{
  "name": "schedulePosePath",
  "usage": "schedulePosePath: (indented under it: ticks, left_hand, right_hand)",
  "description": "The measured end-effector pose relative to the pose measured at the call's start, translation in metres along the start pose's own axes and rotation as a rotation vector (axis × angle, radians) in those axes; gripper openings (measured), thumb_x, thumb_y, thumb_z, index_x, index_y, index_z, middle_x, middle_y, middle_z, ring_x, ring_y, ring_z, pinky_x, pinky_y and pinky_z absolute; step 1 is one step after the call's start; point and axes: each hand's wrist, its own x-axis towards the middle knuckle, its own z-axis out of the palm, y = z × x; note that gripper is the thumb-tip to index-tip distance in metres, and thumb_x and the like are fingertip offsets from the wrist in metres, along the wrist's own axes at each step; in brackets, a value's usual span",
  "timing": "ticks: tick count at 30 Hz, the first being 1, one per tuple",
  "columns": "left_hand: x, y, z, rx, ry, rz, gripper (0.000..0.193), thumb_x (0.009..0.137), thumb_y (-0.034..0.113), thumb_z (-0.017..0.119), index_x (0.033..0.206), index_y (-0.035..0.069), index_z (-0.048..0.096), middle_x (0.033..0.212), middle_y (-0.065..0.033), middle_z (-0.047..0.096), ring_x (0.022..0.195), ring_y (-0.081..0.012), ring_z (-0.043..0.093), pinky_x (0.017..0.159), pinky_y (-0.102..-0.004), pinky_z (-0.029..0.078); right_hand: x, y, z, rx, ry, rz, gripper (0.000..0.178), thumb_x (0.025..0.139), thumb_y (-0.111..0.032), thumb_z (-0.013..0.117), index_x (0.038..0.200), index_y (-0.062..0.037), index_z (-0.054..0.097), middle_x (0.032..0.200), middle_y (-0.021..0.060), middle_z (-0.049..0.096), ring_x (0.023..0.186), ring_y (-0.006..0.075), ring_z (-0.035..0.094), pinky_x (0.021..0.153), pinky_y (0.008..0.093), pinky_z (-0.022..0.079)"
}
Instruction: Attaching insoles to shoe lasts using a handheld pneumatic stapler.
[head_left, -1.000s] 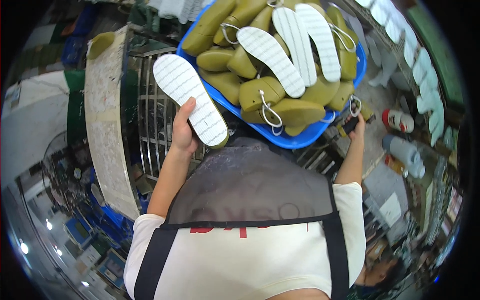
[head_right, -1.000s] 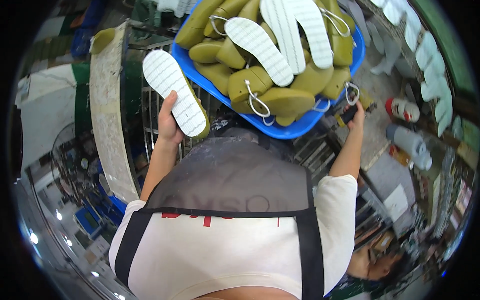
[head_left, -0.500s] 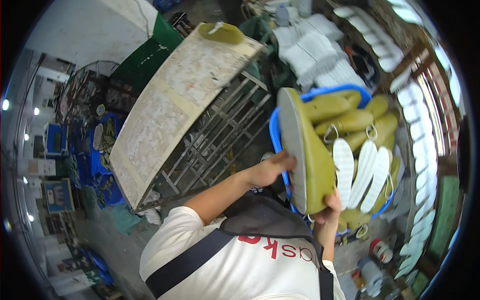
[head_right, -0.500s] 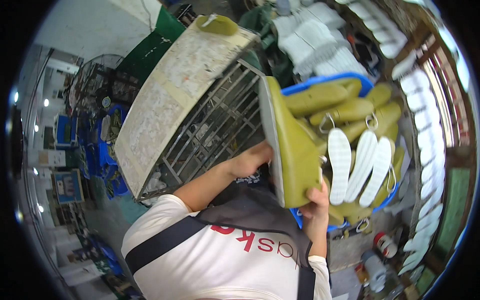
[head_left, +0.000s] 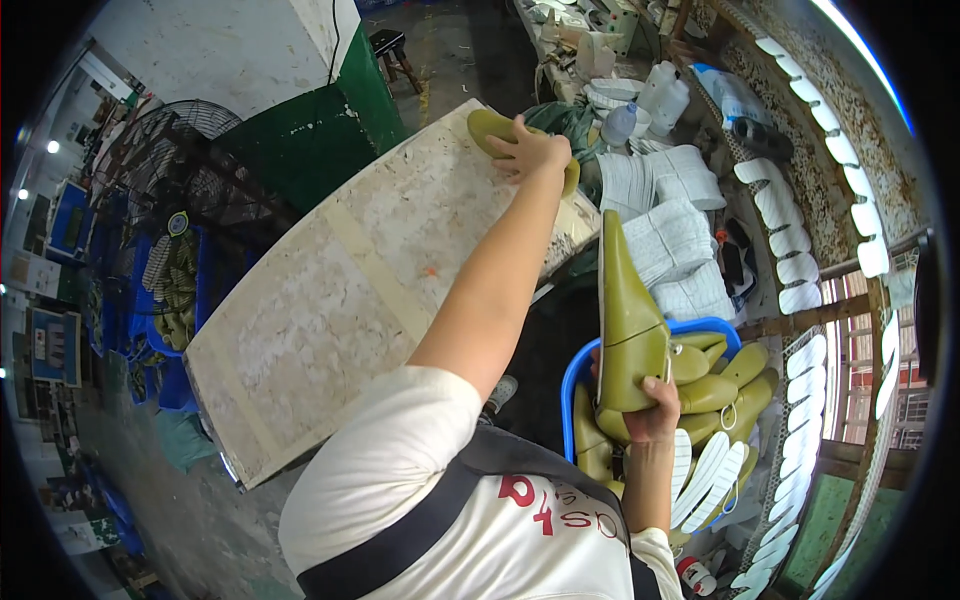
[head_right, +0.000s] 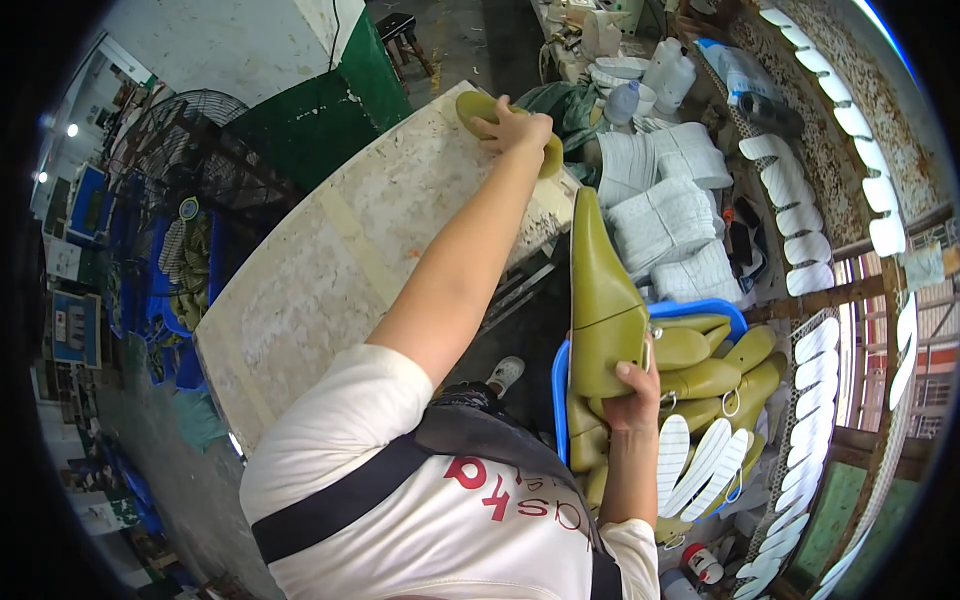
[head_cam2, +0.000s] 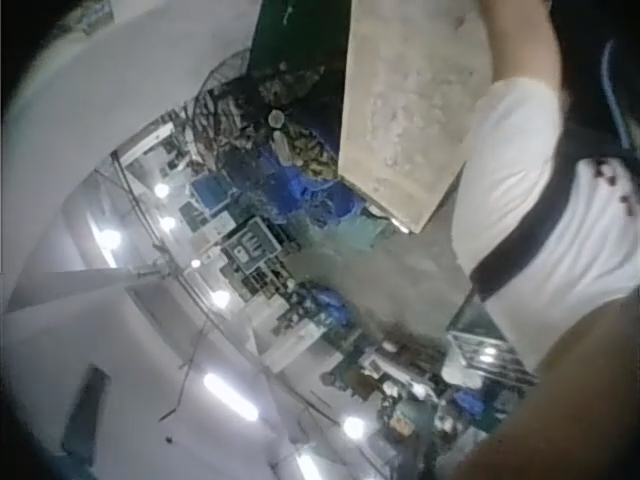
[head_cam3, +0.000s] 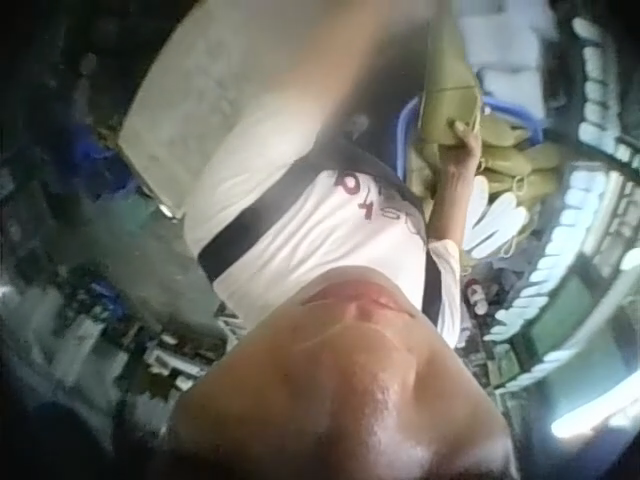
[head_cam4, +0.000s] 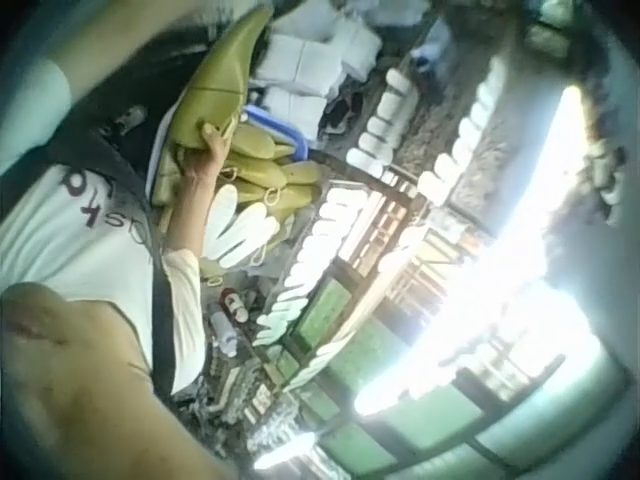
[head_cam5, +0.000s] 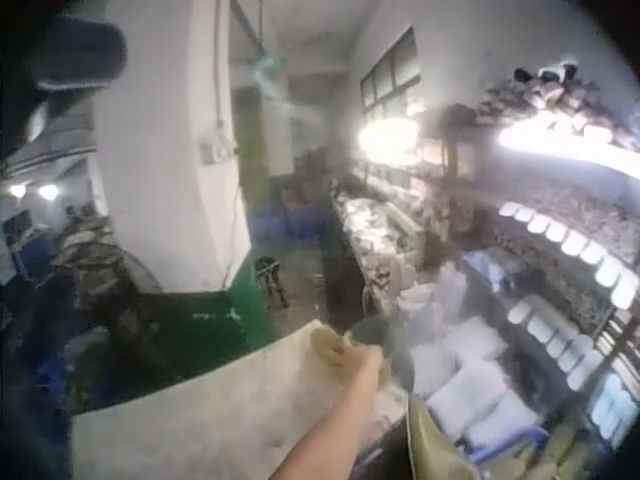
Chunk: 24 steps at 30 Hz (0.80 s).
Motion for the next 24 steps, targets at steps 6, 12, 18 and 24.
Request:
schedulePosePath:
  ticks: [6,12,18,24]
  left_hand:
    - [0.055,-0.045,-0.078,-1.329,-0.65,-0.061,0.08,0.067,-0.009,0.054,0.141,0.016,0.038,0.135,-0.0161,0.043,0.118,-0.0338,0.049,0.095,-0.0462,0.045]
    - [0.063,-0.021,-0.11,-1.169,-0.292,0.292,0.077,0.064,-0.014,0.053,0.138,0.003,0.041,0.128,-0.0142,0.047,0.11,-0.0324,0.053,0.09,-0.0386,0.049]
    - [0.118,-0.018,-0.075,-0.443,0.209,0.271,0.072,0.069,0.003,0.06,0.138,0.011,0.043,0.151,-0.0112,0.023,0.131,-0.0372,0.032,0.101,-0.042,0.041]
    - [0.116,-0.019,-0.077,-0.366,0.105,0.249,0.081,0.07,0.027,0.072,0.141,0.008,0.038,0.152,-0.0149,0.02,0.137,-0.0401,0.019,0.107,-0.0488,0.032]
  right_hand:
    - [0.114,-0.045,0.066,-0.383,-0.003,-0.054,0.069,0.07,0.001,0.062,0.135,-0.0017,0.039,0.118,0.0153,0.057,0.107,0.027,0.058,0.091,0.0386,0.049]
    - [0.3,-0.014,0.139,-0.723,-0.279,0.044,0.069,0.071,-0.003,0.063,0.136,-0.0056,0.043,0.117,0.0136,0.057,0.103,0.022,0.057,0.087,0.0315,0.047]
    - [0.408,0.067,0.174,-1.176,-0.391,-0.177,0.072,0.069,-0.016,0.069,0.137,-0.0119,0.045,0.119,0.0153,0.059,0.106,0.028,0.059,0.087,0.0342,0.048]
    - [0.4,0.081,0.179,-1.507,-0.346,-0.283,0.08,0.07,-0.029,0.072,0.142,-0.0192,0.038,0.126,0.0176,0.056,0.114,0.0341,0.055,0.092,0.041,0.047]
